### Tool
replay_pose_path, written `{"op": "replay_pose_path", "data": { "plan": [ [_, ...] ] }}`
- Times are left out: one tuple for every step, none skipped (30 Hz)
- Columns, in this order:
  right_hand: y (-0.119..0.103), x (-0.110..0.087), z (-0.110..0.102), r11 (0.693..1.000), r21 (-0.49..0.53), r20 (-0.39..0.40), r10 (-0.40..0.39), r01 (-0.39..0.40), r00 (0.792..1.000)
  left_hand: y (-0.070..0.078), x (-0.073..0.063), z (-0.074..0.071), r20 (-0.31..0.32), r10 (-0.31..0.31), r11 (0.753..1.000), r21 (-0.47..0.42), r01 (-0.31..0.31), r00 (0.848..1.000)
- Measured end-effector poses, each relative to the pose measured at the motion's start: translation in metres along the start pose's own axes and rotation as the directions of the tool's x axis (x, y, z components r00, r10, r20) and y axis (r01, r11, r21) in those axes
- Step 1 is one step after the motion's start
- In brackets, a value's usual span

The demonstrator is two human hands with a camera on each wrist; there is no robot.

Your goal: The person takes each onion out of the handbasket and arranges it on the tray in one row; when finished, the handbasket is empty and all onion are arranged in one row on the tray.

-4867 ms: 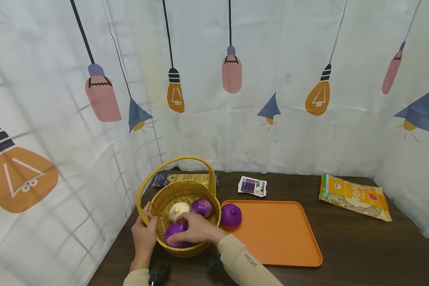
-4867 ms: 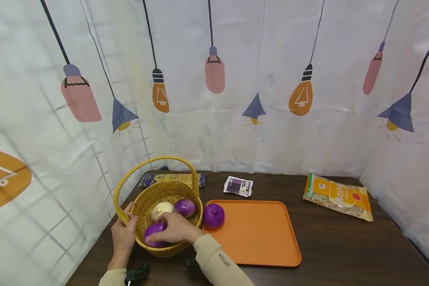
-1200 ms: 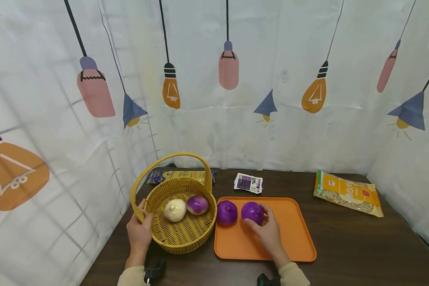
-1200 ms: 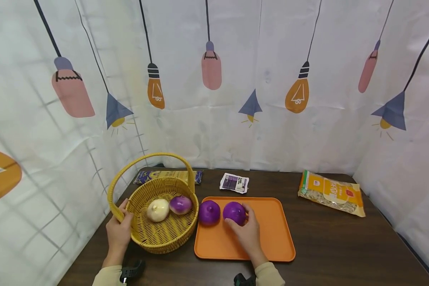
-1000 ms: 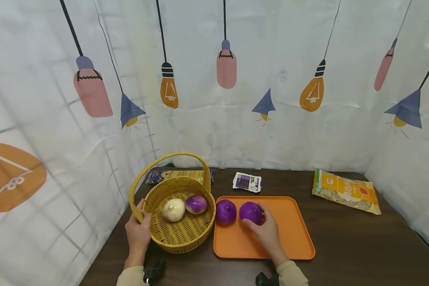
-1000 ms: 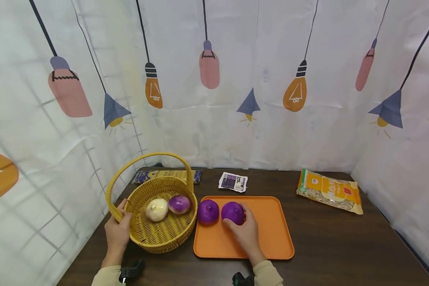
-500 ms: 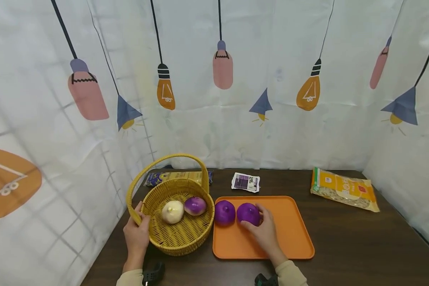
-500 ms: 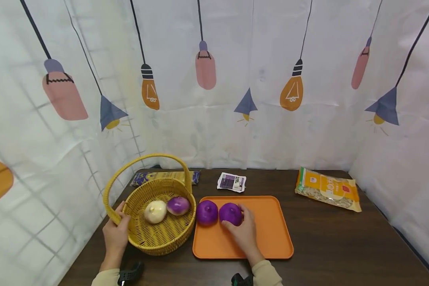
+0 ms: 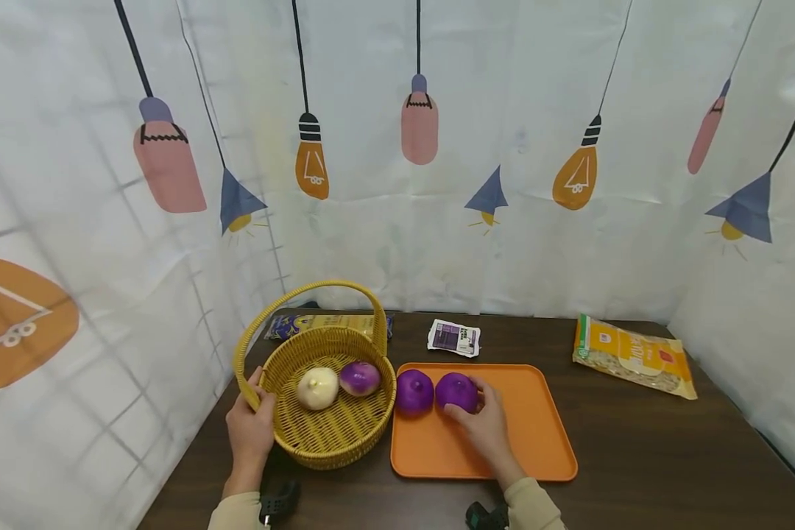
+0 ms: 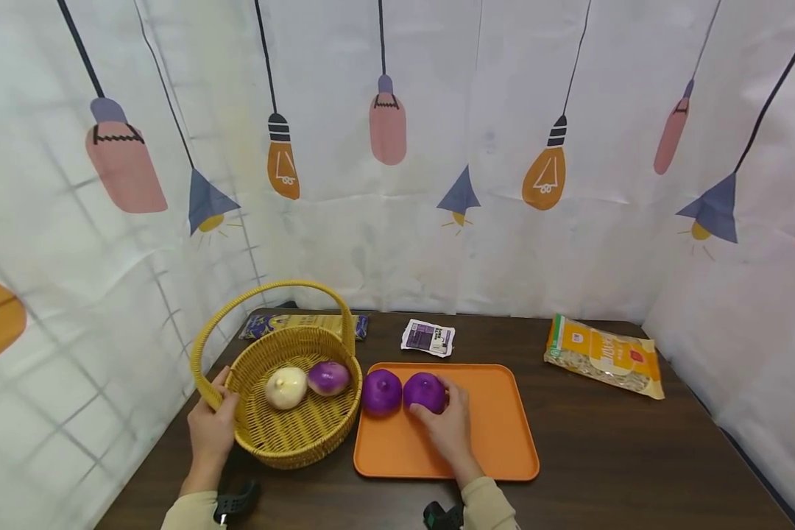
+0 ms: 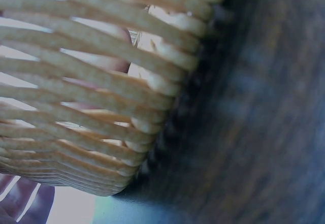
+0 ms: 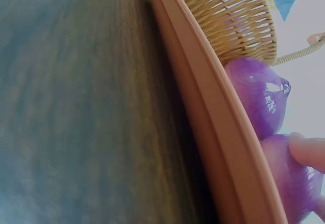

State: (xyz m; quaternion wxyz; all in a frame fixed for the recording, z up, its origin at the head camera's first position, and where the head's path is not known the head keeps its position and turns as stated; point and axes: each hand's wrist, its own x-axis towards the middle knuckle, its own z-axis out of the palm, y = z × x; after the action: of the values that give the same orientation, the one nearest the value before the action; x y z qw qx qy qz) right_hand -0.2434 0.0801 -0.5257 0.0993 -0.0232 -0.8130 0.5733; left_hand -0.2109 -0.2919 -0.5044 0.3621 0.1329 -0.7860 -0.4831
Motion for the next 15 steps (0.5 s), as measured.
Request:
{"op": "replay_pose_path", "data": {
  "plan": [
    [0.0008,0.0006,-0.0003,1.000,-0.001,-0.006,-0.001,0.001,1.000,0.0001,0.0000,0.0005,0.002,0.002,1.000,-0.003,-0.002,1.000],
    [0.0014,0.0010,-0.0006,1.000,-0.001,-0.011,-0.003,0.003,1.000,0.0003,0.0002,0.0009,0.004,0.003,1.000,-0.007,-0.003,1.000],
    [0.0016,0.0012,-0.0009,1.000,-0.004,-0.016,-0.010,0.010,1.000,0.0004,0.0004,0.0012,0.002,0.003,1.000,-0.007,-0.003,1.000],
    [0.0017,0.0015,-0.0010,1.000,0.000,-0.018,-0.015,0.015,1.000,0.0008,0.0007,0.0010,0.002,0.002,1.000,-0.007,-0.002,1.000],
    [0.0017,0.0017,-0.0012,1.000,0.008,-0.021,-0.019,0.019,1.000,0.0009,0.0011,0.0008,0.000,0.001,1.000,-0.011,-0.001,1.000],
    [0.0016,0.0019,-0.0010,1.000,0.016,-0.024,-0.025,0.026,0.999,0.0010,0.0015,0.0003,-0.002,0.002,1.000,-0.010,-0.002,1.000],
    [0.0016,0.0021,-0.0007,0.999,0.024,-0.025,-0.027,0.028,0.999,0.0012,0.0018,-0.0002,-0.005,0.002,1.000,-0.009,-0.002,1.000],
    [0.0017,0.0022,-0.0004,0.999,0.034,-0.027,-0.031,0.032,0.999,0.0015,0.0020,-0.0007,-0.008,0.000,1.000,-0.007,0.000,1.000],
    [0.0019,0.0023,-0.0002,0.998,0.045,-0.028,-0.035,0.036,0.999,0.0018,0.0020,-0.0011,-0.009,-0.001,1.000,-0.004,0.001,1.000],
    [0.0023,0.0024,0.0000,0.998,0.054,-0.030,-0.038,0.039,0.999,0.0023,0.0018,-0.0016,-0.009,-0.003,1.000,-0.002,0.003,1.000],
    [0.0026,0.0022,0.0001,0.997,0.064,-0.033,-0.040,0.042,0.999,0.0027,0.0016,-0.0019,-0.007,-0.007,1.000,-0.003,0.007,1.000],
    [0.0030,0.0019,0.0000,0.997,0.069,-0.035,-0.043,0.045,0.998,0.0030,0.0013,-0.0020,-0.004,-0.009,1.000,0.001,0.009,1.000],
    [0.0032,0.0016,-0.0002,0.996,0.076,-0.037,-0.041,0.044,0.998,0.0033,0.0010,-0.0019,-0.002,-0.010,1.000,0.003,0.010,1.000],
    [0.0034,0.0012,-0.0004,0.996,0.081,-0.038,-0.042,0.045,0.998,0.0034,0.0006,-0.0018,0.000,-0.011,1.000,0.003,0.011,1.000],
    [0.0036,0.0009,-0.0007,0.995,0.088,-0.039,-0.042,0.045,0.998,0.0035,0.0004,-0.0015,0.003,-0.011,1.000,0.004,0.011,1.000]
  ]
}}
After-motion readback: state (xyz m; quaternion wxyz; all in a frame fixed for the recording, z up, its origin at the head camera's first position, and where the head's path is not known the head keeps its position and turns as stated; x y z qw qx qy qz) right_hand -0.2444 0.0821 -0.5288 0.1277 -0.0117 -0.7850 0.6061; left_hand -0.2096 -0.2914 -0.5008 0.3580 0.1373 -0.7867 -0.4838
